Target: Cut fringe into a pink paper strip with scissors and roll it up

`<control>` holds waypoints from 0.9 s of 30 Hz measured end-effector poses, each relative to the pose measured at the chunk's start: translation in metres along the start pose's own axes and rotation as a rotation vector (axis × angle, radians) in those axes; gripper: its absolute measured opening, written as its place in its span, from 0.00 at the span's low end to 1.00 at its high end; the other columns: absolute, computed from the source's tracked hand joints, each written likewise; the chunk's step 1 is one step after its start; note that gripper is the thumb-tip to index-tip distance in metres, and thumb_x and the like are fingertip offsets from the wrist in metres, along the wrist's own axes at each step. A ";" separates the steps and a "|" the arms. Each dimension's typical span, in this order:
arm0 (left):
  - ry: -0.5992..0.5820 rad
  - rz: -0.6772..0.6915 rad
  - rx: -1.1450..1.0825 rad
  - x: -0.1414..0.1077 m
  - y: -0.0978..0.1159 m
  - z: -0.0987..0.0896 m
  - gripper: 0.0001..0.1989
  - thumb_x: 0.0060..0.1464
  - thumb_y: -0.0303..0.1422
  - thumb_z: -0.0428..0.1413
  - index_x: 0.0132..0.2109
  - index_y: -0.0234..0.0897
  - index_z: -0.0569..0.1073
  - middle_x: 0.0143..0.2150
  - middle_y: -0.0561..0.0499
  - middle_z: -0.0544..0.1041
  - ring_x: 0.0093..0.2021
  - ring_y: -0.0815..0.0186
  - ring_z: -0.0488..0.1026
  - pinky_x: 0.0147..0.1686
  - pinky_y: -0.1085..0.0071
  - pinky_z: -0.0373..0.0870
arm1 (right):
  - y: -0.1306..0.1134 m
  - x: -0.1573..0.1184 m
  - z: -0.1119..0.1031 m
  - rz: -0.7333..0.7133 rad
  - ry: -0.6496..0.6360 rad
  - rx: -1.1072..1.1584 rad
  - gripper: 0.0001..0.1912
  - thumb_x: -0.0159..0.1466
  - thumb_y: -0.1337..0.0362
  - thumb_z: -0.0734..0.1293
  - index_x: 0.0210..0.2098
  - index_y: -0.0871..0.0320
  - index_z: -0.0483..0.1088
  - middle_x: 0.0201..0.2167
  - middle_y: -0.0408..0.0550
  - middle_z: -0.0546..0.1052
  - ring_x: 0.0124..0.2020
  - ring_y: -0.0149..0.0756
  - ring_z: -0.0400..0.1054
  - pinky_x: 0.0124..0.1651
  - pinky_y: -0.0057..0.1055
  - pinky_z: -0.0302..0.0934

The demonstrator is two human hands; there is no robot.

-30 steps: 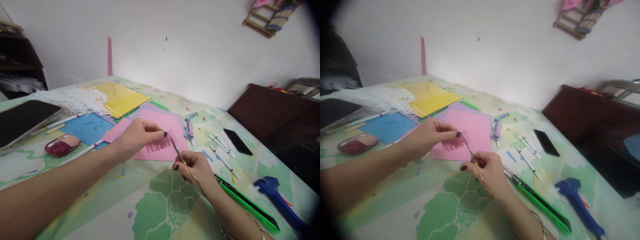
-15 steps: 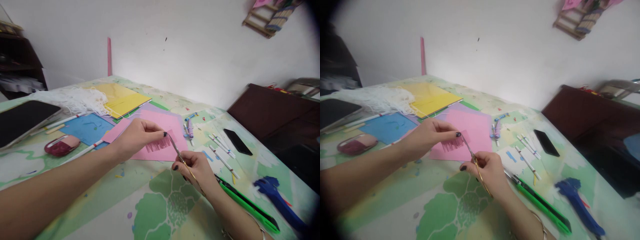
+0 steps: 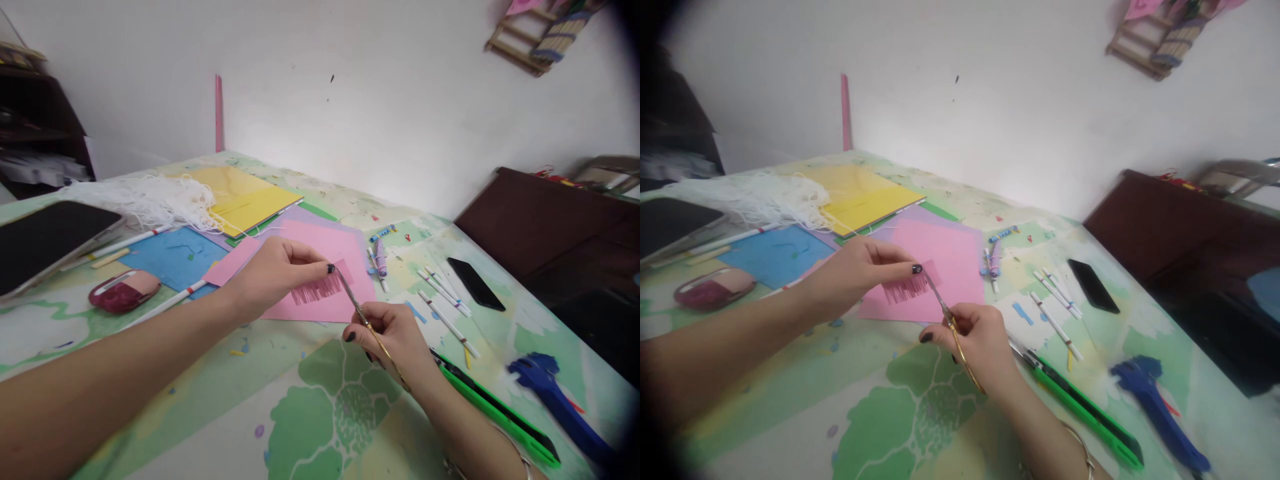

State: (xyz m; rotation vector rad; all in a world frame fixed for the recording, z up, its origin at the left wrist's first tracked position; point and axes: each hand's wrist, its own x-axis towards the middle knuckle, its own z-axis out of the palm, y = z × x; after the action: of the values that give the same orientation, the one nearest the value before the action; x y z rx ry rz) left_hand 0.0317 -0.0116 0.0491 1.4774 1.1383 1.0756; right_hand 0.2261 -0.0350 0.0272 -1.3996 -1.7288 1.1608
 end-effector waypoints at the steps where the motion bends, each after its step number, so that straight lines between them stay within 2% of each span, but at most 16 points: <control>1: 0.000 0.002 0.003 0.000 0.000 0.000 0.08 0.48 0.34 0.57 0.32 0.35 0.79 0.30 0.48 0.79 0.30 0.66 0.73 0.29 0.73 0.66 | -0.001 0.000 0.000 0.007 0.004 -0.001 0.21 0.44 0.49 0.74 0.15 0.59 0.65 0.08 0.35 0.56 0.12 0.22 0.48 0.14 0.23 0.39; 27: -0.006 -0.003 -0.023 0.000 0.000 0.000 0.07 0.48 0.32 0.58 0.31 0.35 0.79 0.28 0.49 0.79 0.29 0.68 0.71 0.29 0.74 0.65 | 0.000 0.001 0.000 0.046 -0.009 0.028 0.18 0.45 0.55 0.74 0.16 0.60 0.66 0.08 0.35 0.58 0.11 0.22 0.48 0.14 0.23 0.41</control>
State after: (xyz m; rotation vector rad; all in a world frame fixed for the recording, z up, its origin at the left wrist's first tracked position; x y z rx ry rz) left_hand 0.0316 -0.0114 0.0494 1.4594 1.1199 1.0785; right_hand 0.2257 -0.0345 0.0268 -1.4264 -1.6883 1.2137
